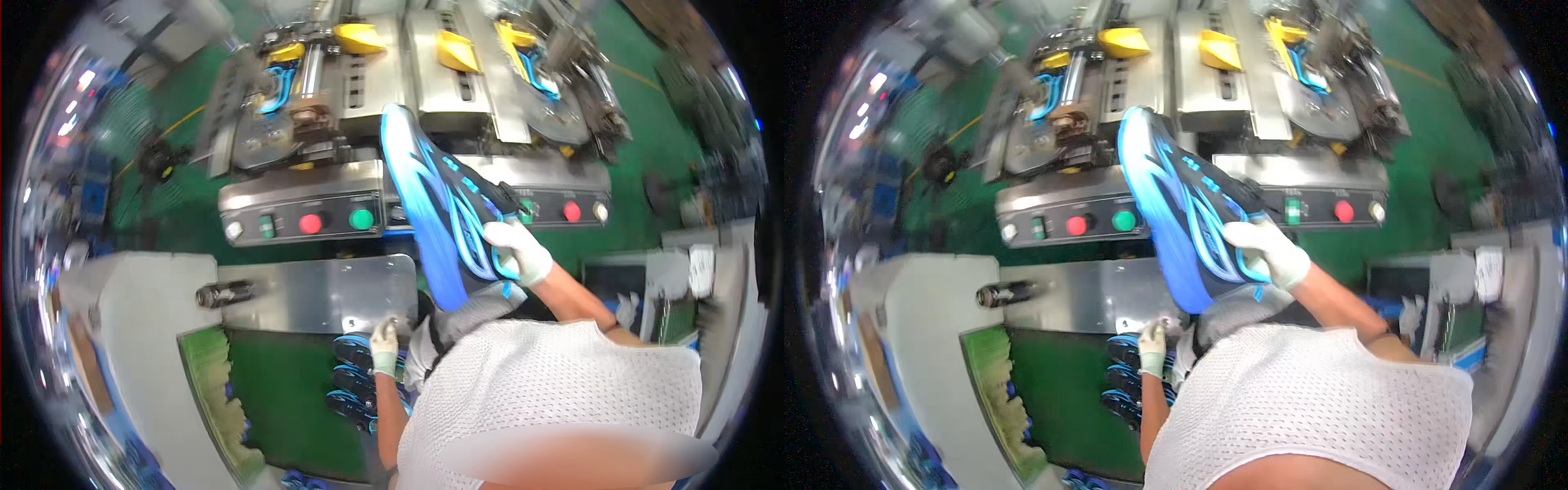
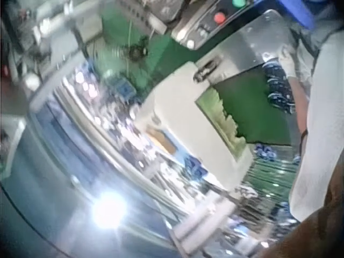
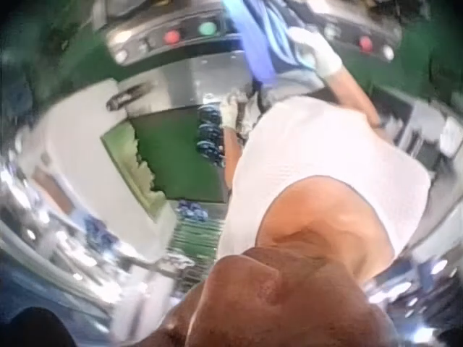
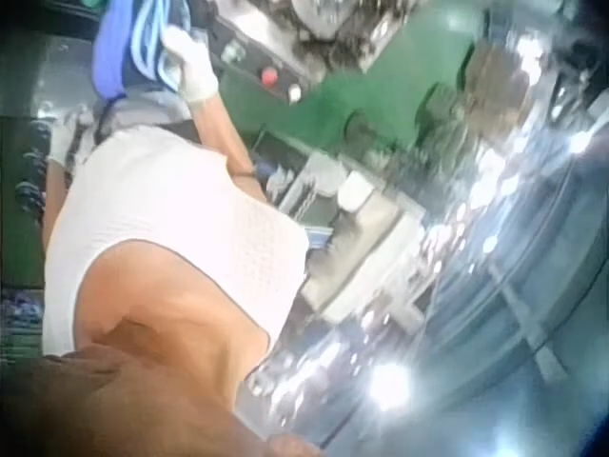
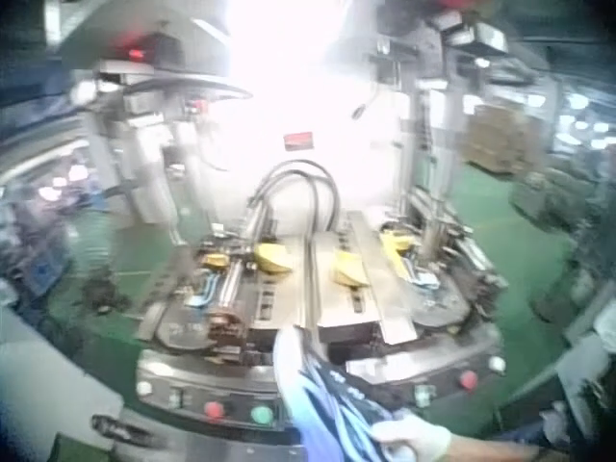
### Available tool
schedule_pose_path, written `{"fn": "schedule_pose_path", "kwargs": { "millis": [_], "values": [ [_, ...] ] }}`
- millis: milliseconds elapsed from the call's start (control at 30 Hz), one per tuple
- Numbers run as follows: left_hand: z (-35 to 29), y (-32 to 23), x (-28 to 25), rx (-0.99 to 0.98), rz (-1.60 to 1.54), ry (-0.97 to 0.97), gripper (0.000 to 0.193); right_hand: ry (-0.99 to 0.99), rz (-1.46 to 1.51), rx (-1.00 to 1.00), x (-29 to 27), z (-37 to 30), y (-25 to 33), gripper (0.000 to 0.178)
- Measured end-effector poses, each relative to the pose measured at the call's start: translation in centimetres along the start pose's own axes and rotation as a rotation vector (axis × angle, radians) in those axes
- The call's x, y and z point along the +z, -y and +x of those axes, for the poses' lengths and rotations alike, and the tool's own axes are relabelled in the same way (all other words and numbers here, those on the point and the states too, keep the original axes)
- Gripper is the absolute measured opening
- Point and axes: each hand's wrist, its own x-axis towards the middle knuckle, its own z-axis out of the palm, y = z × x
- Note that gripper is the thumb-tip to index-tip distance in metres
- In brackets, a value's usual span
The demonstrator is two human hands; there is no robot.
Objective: Operating a shoe manufacturing machine and placing finished shoes on a conveyor belt.
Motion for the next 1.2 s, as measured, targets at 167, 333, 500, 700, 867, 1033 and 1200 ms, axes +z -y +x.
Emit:
{"fn": "schedule_pose_path", "kwargs": {
  "millis": [167,333,500,700,867,1033,1200],
  "values": [
    [1.7,-1.3,-3.1,0.006,0.094,-0.004,0.035,0.066,0.106,-0.171,-0.9,0.5,2.6,0.053],
    [3.2,-5.6,-6.1,-0.073,-0.184,-0.099,0.041,0.021,0.043,-0.314,-3.4,0.7,5.8,0.044],
    [5.1,-10.7,-10.9,-0.045,-0.323,-0.213,0.049,0.110,0.189,-0.328,-5.4,0.7,7.5,0.037],
    [8.8,-21.7,-15.5,0.239,-0.335,-0.341,0.050,0.052,0.310,-0.345,-5.8,-2.1,7.4,0.043],
    [15.2,-28.3,-17.3,0.505,-0.199,-0.350,0.058,-0.102,0.258,-0.367,-7.0,-1.9,4.5,0.053],
    [25.3,-31.6,-16.6,0.632,0.002,-0.339,0.064,-0.183,0.154,-0.410,-6.6,-2.4,3.9,0.054],
    [39.0,-32.4,-14.9,0.565,0.345,-0.386,0.076,-0.205,0.242,-0.318,-4.8,-2.4,4.3,0.075]
  ]
}}
